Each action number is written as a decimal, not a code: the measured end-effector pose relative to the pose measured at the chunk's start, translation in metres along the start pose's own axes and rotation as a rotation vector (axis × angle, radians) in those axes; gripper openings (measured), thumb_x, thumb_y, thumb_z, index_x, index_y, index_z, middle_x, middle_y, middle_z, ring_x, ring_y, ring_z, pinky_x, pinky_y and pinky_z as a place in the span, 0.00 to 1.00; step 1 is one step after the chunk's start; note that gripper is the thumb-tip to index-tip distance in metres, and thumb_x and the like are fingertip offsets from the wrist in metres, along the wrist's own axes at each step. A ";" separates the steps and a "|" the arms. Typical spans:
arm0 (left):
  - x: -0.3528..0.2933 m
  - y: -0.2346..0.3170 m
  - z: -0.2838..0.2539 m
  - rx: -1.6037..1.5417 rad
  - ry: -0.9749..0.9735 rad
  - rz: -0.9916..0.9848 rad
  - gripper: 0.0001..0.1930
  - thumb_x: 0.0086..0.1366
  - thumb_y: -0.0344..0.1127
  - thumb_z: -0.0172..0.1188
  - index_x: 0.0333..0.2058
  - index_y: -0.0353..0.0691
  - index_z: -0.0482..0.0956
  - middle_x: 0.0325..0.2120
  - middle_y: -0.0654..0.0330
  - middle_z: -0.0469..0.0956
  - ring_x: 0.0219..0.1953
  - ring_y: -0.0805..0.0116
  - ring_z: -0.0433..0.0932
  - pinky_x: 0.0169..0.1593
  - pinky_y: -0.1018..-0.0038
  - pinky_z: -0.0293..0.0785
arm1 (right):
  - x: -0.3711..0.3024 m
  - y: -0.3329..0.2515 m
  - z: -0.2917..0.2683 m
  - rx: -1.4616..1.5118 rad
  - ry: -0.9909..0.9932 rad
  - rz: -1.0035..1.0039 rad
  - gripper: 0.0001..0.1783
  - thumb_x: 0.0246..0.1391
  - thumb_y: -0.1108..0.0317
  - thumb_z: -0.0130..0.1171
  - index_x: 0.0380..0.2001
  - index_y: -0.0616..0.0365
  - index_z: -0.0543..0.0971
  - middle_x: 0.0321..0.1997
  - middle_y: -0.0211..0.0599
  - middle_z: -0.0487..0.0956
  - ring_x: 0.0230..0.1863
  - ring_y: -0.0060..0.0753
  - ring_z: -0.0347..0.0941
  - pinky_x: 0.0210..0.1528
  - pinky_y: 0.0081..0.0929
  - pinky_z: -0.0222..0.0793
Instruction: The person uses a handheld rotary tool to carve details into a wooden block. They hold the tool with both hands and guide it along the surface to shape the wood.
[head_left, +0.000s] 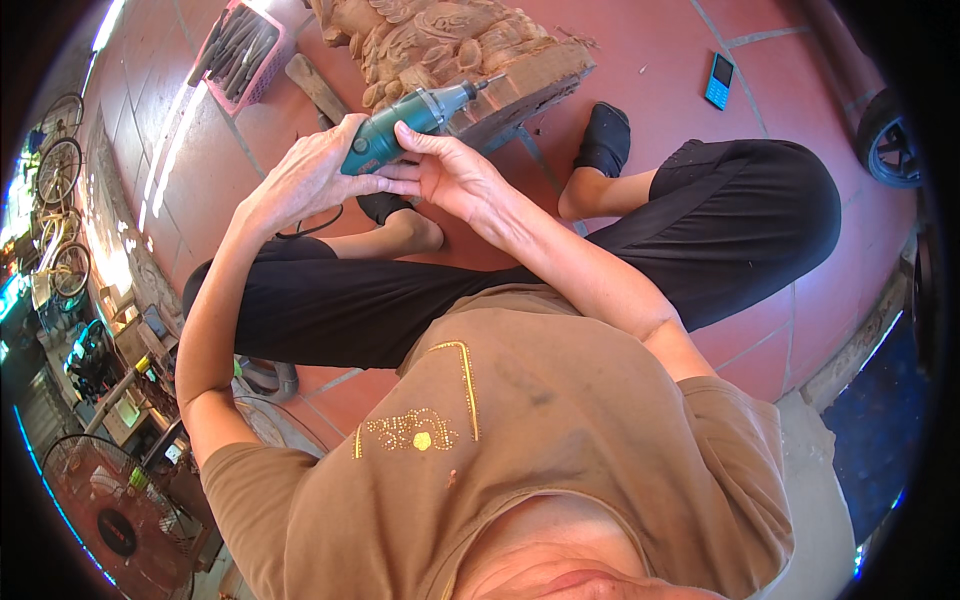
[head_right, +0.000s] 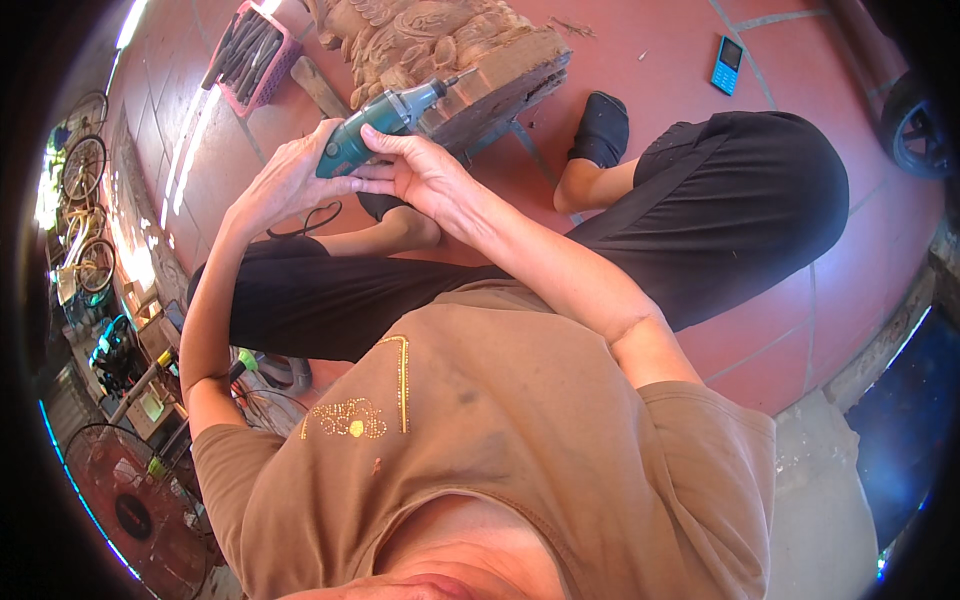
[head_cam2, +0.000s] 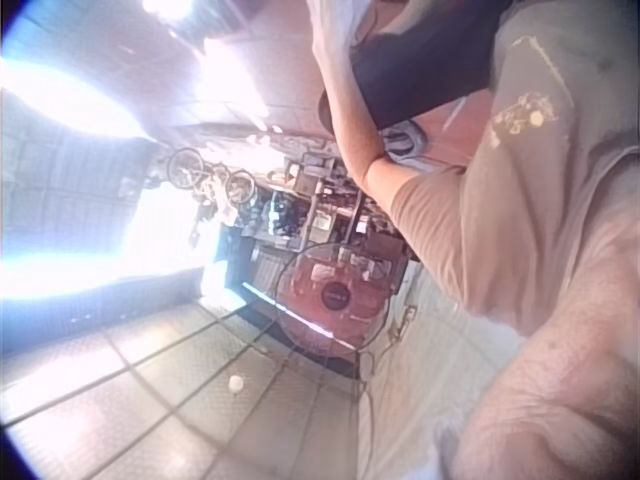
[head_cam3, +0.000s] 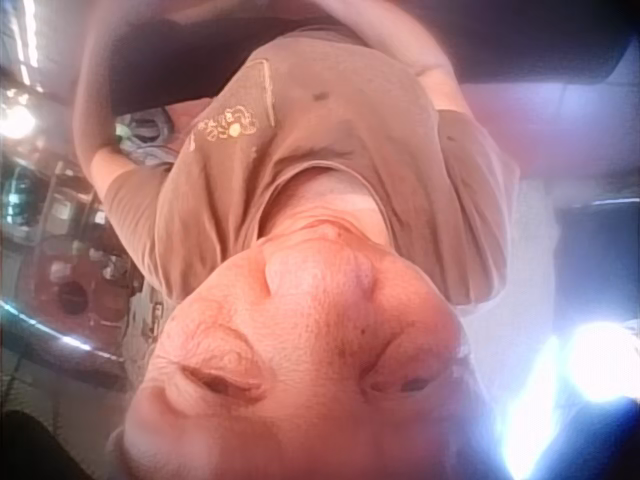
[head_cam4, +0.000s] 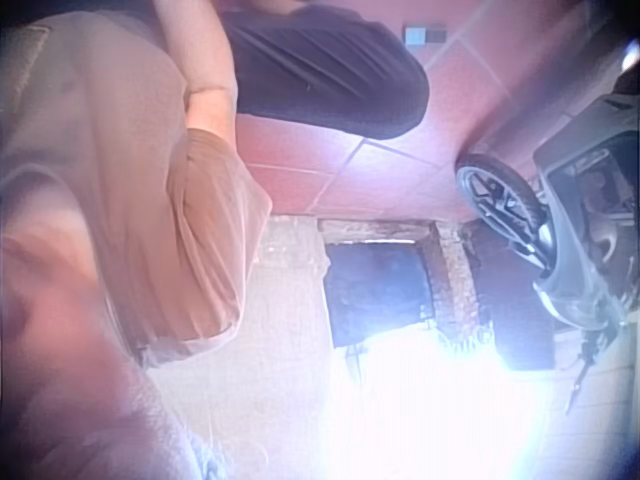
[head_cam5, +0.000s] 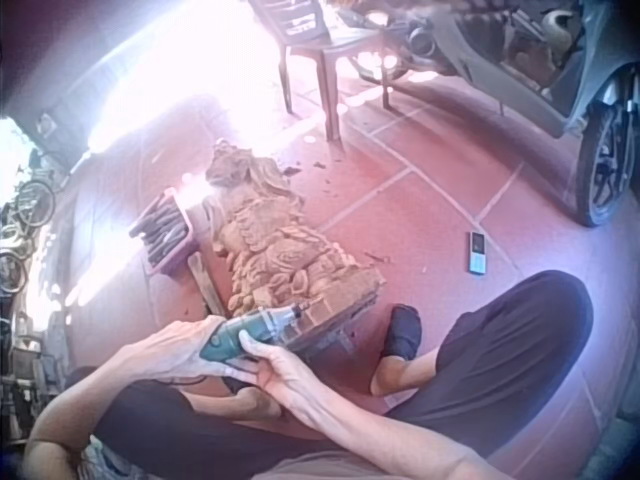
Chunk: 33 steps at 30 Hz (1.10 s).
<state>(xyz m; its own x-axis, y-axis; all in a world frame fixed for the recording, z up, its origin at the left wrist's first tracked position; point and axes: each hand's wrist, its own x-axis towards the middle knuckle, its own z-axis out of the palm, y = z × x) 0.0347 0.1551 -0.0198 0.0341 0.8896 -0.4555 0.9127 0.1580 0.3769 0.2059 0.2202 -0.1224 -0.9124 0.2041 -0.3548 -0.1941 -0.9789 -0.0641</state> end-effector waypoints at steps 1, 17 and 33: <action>0.000 -0.001 0.001 0.010 -0.004 -0.002 0.35 0.55 0.52 0.70 0.50 0.32 0.66 0.32 0.38 0.79 0.40 0.39 0.79 0.42 0.54 0.74 | 0.000 0.000 0.000 0.001 -0.007 -0.003 0.24 0.57 0.61 0.66 0.52 0.61 0.74 0.53 0.48 0.78 0.56 0.44 0.75 0.60 0.45 0.71; -0.001 0.010 -0.004 -0.006 -0.082 -0.045 0.31 0.56 0.49 0.69 0.46 0.33 0.66 0.35 0.39 0.79 0.43 0.38 0.78 0.44 0.54 0.74 | -0.007 0.005 -0.002 0.031 0.018 -0.003 0.23 0.57 0.62 0.66 0.51 0.61 0.74 0.54 0.47 0.77 0.58 0.47 0.73 0.63 0.47 0.69; -0.005 0.011 -0.001 -0.015 -0.066 0.022 0.30 0.57 0.48 0.68 0.47 0.32 0.65 0.39 0.39 0.77 0.43 0.38 0.77 0.45 0.53 0.73 | -0.016 0.008 0.000 0.039 0.019 -0.009 0.23 0.57 0.62 0.65 0.52 0.61 0.74 0.55 0.46 0.77 0.59 0.47 0.72 0.64 0.48 0.67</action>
<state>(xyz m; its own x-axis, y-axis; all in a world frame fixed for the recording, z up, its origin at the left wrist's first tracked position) 0.0443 0.1533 -0.0125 0.0812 0.8628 -0.4990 0.9054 0.1455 0.3989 0.2191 0.2095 -0.1172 -0.9037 0.2124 -0.3717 -0.2167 -0.9758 -0.0307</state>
